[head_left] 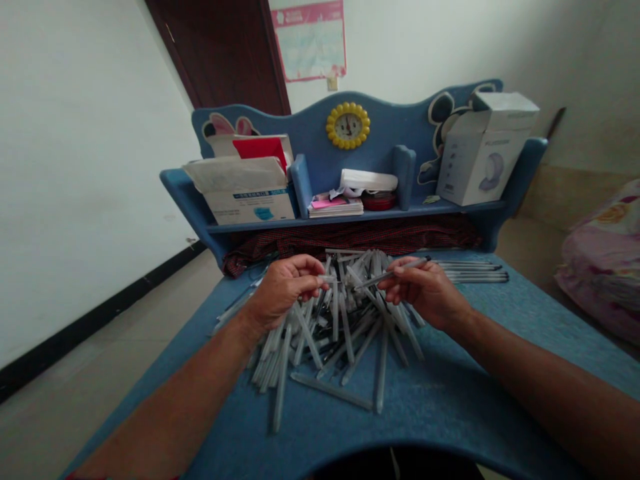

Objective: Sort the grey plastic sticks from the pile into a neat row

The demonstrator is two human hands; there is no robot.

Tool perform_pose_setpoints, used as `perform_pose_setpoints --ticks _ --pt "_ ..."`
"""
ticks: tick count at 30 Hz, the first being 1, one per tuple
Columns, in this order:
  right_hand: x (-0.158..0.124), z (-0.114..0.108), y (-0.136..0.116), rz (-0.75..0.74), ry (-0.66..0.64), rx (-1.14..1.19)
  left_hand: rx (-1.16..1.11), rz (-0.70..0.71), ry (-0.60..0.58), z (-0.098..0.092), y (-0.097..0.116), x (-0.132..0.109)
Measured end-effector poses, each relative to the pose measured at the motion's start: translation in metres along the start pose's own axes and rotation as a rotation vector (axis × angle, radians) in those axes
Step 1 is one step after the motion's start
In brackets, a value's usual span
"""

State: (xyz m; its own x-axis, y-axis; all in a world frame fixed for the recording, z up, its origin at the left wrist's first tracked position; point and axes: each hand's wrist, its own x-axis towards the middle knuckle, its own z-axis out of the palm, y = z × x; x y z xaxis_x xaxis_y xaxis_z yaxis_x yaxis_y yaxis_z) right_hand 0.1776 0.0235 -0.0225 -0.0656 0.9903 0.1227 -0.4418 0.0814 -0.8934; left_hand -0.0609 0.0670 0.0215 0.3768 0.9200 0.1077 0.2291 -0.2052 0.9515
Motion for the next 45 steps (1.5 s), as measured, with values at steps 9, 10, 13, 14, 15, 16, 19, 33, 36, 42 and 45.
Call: perform_pose_setpoints --ticks 9,10,13,14,15,16,19,33,36,42,45 --pt "-0.003 0.006 -0.004 -0.042 -0.007 0.039 -0.288 -0.091 -0.056 0.013 -0.001 -0.005" --pt "-0.004 0.006 -0.003 -0.042 -0.008 0.037 -0.296 -0.094 -0.058 0.014 -0.001 -0.005" --pt "-0.004 0.007 -0.001 -0.035 -0.003 0.038 -0.327 -0.108 -0.075 0.016 -0.002 -0.005" --pt "-0.005 0.007 0.0 -0.032 -0.001 0.04 -0.34 -0.114 -0.081 0.017 -0.003 -0.005" --pt "-0.005 0.007 0.0 -0.029 -0.001 0.041 -0.353 -0.122 -0.087 0.018 -0.003 -0.006" --pt "-0.005 0.007 0.001 -0.026 -0.004 0.042 -0.365 -0.131 -0.09 0.019 -0.003 -0.006" --pt "-0.006 0.009 0.004 -0.019 -0.017 0.049 -0.369 -0.153 -0.105 0.021 -0.002 -0.008" --pt "-0.011 0.015 0.001 -0.091 0.02 -0.029 -0.168 -0.096 -0.255 0.025 -0.005 -0.01" --pt "-0.012 0.017 0.001 -0.088 0.018 -0.014 -0.202 -0.115 -0.266 0.026 -0.007 -0.011" --pt "-0.012 0.017 0.002 -0.08 0.012 0.019 -0.243 -0.118 -0.257 0.03 -0.008 -0.012" --pt "-0.012 0.018 0.002 -0.067 0.02 0.028 -0.268 -0.133 -0.247 0.033 -0.008 -0.013"
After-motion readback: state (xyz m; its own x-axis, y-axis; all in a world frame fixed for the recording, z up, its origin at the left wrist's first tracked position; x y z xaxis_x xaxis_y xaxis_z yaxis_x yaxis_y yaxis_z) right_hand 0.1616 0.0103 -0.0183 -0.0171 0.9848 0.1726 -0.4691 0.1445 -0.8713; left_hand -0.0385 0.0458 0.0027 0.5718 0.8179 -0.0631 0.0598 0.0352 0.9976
